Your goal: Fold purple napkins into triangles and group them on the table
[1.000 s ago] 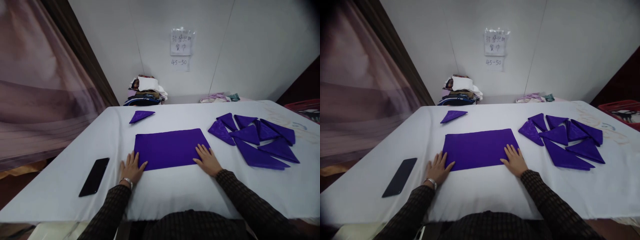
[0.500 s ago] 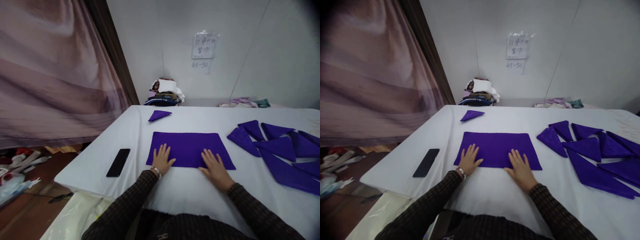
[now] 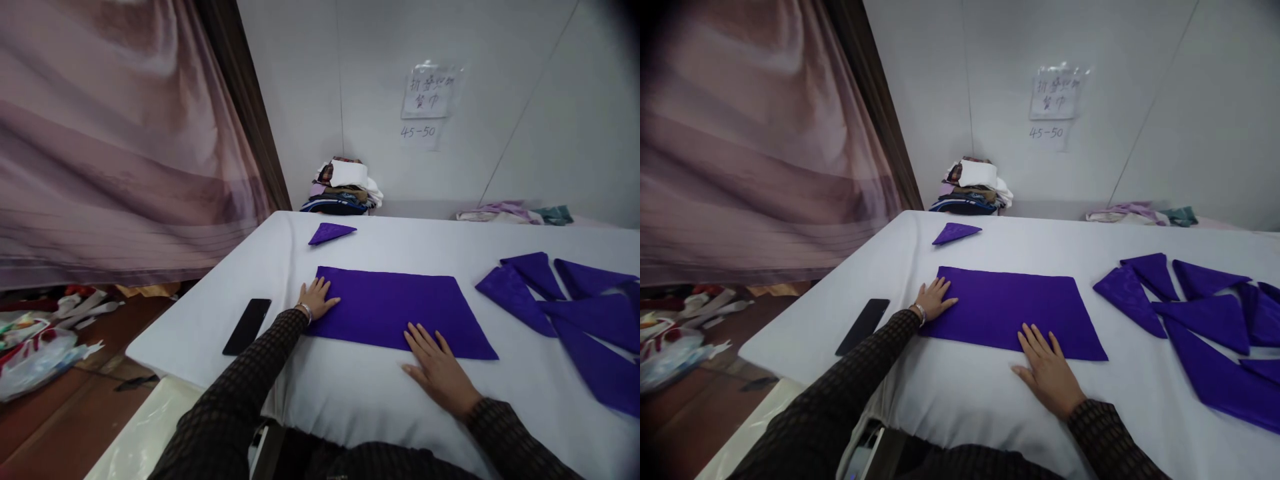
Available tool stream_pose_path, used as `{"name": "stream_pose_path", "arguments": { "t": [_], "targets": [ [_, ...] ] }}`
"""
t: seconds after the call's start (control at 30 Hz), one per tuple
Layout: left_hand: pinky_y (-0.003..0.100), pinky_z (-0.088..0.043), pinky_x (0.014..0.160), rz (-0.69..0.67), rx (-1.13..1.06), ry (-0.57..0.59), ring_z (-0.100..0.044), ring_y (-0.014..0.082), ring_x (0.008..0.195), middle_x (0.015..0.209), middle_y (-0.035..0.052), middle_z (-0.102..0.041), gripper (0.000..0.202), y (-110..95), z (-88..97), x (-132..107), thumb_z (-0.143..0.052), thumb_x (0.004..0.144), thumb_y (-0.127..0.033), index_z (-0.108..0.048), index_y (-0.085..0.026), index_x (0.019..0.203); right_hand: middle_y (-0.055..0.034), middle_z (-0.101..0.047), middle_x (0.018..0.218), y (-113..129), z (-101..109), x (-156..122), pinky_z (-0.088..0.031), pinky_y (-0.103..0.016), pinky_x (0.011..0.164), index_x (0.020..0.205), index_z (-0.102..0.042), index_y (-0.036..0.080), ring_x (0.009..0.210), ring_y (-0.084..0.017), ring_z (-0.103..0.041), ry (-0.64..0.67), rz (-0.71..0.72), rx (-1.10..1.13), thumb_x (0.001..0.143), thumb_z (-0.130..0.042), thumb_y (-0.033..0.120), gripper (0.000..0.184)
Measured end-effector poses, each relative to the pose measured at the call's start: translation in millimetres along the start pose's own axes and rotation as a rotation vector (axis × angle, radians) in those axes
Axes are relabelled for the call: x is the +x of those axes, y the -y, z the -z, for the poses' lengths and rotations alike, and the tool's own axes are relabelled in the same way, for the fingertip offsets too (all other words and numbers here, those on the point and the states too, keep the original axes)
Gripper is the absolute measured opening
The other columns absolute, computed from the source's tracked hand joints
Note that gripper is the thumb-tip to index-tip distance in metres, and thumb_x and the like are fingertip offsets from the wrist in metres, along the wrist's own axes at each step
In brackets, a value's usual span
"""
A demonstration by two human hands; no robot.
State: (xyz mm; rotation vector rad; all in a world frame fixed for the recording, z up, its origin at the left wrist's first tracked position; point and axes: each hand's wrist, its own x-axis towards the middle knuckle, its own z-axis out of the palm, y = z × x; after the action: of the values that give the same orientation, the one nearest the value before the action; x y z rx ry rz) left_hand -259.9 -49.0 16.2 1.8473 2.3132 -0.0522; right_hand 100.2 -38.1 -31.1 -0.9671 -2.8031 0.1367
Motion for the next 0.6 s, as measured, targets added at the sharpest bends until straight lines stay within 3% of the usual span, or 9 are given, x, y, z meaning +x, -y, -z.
{"name": "stream_pose_path", "arguments": {
  "t": [0.23, 0.37, 0.47, 0.6],
  "targets": [
    [0.055, -0.01, 0.11, -0.008, -0.017, -0.042, -0.013, 0.026, 0.14, 0.152, 0.0089, -0.019, 0.076, -1.2, -1.4, 42.9, -0.022, 0.084, -0.067, -0.026, -0.02, 0.143, -0.0088, -0.025, 0.149, 1.2, 4.3, 2.7, -0.02, -0.051, 0.108, 0.144, -0.026, 0.022, 0.138, -0.026, -0.02, 0.026, 0.006, 0.016, 0.09, -0.031, 0.055, 0.063],
    [0.055, -0.009, 0.11, -0.013, -0.046, -0.091, -0.013, 0.0254, 0.14, 0.152, 0.0082, -0.019, 0.074, 4.4, -5.2, 46.2, -0.024, 0.084, -0.067, -0.027, -0.02, 0.142, -0.0087, -0.024, 0.15, 1.9, 5.1, 1.6, -0.018, -0.051, 0.109, 0.144, -0.026, 0.022, 0.138, -0.026, -0.02, 0.038, 0.004, 0.035, 0.09, -0.032, 0.055, 0.064],
    [0.055, -0.013, 0.109, 0.002, -0.082, -0.068, -0.017, 0.0259, 0.139, 0.151, 0.009, -0.023, 0.071, 5.9, 1.8, 46.6, -0.027, 0.085, -0.065, -0.03, -0.021, 0.141, -0.0093, -0.025, 0.149, 0.9, 10.0, 1.7, -0.017, -0.051, 0.109, 0.143, -0.029, 0.02, 0.138, -0.025, -0.019, 0.076, -0.017, 0.062, 0.09, -0.031, 0.056, 0.064],
    [0.057, -0.015, 0.107, 0.011, -0.095, -0.084, -0.018, 0.0269, 0.139, 0.151, 0.0101, -0.023, 0.066, -5.7, 10.0, 33.2, -0.025, 0.088, -0.061, -0.031, -0.021, 0.14, -0.0103, -0.025, 0.149, 2.5, 27.2, 12.2, -0.018, -0.051, 0.109, 0.143, -0.03, 0.02, 0.138, -0.024, -0.019, 0.14, -0.052, 0.127, 0.091, -0.028, 0.056, 0.063]
  ]
}}
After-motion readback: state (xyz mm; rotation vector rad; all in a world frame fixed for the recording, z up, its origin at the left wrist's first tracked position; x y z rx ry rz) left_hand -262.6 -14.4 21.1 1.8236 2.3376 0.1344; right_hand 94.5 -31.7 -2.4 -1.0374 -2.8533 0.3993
